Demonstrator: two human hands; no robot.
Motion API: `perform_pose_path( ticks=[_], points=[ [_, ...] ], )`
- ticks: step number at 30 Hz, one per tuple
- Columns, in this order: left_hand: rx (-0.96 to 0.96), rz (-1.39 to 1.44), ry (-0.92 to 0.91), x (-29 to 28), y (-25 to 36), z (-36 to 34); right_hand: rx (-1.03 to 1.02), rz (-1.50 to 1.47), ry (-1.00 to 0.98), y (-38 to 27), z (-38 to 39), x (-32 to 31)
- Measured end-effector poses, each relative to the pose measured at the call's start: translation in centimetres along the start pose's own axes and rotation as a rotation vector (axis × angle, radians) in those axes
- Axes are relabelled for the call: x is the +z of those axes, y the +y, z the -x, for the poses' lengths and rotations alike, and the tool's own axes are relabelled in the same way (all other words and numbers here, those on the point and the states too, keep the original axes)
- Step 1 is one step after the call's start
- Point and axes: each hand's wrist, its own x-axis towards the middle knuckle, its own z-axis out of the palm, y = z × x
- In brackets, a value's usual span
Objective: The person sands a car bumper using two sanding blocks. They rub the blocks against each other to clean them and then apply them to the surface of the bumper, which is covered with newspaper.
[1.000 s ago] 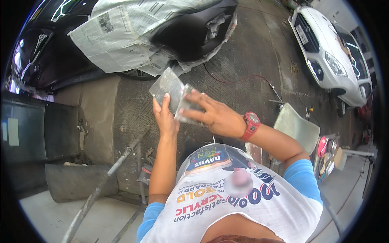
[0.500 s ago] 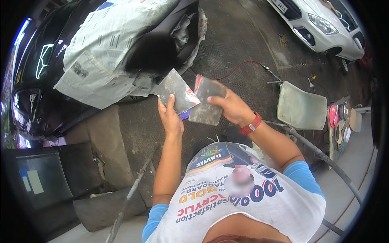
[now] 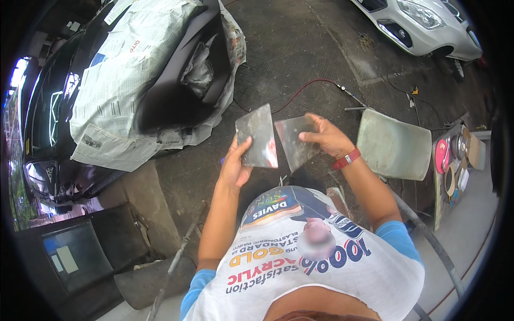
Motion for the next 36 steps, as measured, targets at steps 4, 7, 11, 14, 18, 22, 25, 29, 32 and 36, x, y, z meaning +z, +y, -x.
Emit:
perform_pose_path(
  ticks=[4,7,11,14,18,22,25,29,32,36],
  points=[
    [-0.027,-0.356,-0.006,4.4,-0.5,-4.0,-0.443,0.695,0.416,-5.3,-0.3,-1.2],
    [0.272,-0.543,0.036,6.8,-2.4,-8.2,-0.618,1.226,0.397,-7.2,-0.1,-0.3],
    [0.472,-0.663,0.244,8.2,-2.6,-12.9,-0.509,1.396,0.191,-6.4,-0.1,-2.9],
    [0.496,-0.377,0.292,7.7,-3.8,-17.7,-0.477,1.421,0.180,-8.3,-1.3,-5.4],
    [0.280,-0.286,0.130,12.2,-1.8,-24.3,-0.623,1.137,0.170,-12.0,-4.1,-7.4],
    [0.191,-0.122,-0.074,15.5,-1.7,-32.8,-0.321,1.302,0.365,-10.6,-10.7,-15.9],
    [0.167,-0.191,-0.099,17.3,-1.1,-39.2,-0.172,1.529,0.447,-15.1,-13.6,-22.5],
    [0.254,-0.551,-0.149,21.4,1.1,-45.7,-0.196,1.683,0.494,-20.6,-17.2,-25.8],
    [0.234,-0.560,-0.146,24.2,4.0,-49.4,-0.218,1.629,0.462,-22.4,-20.2,-26.9],
    [0.162,-0.190,-0.122,25.0,4.6,-53.6,-0.246,1.296,0.476,-23.0,-22.8,-27.7]
  ],
)
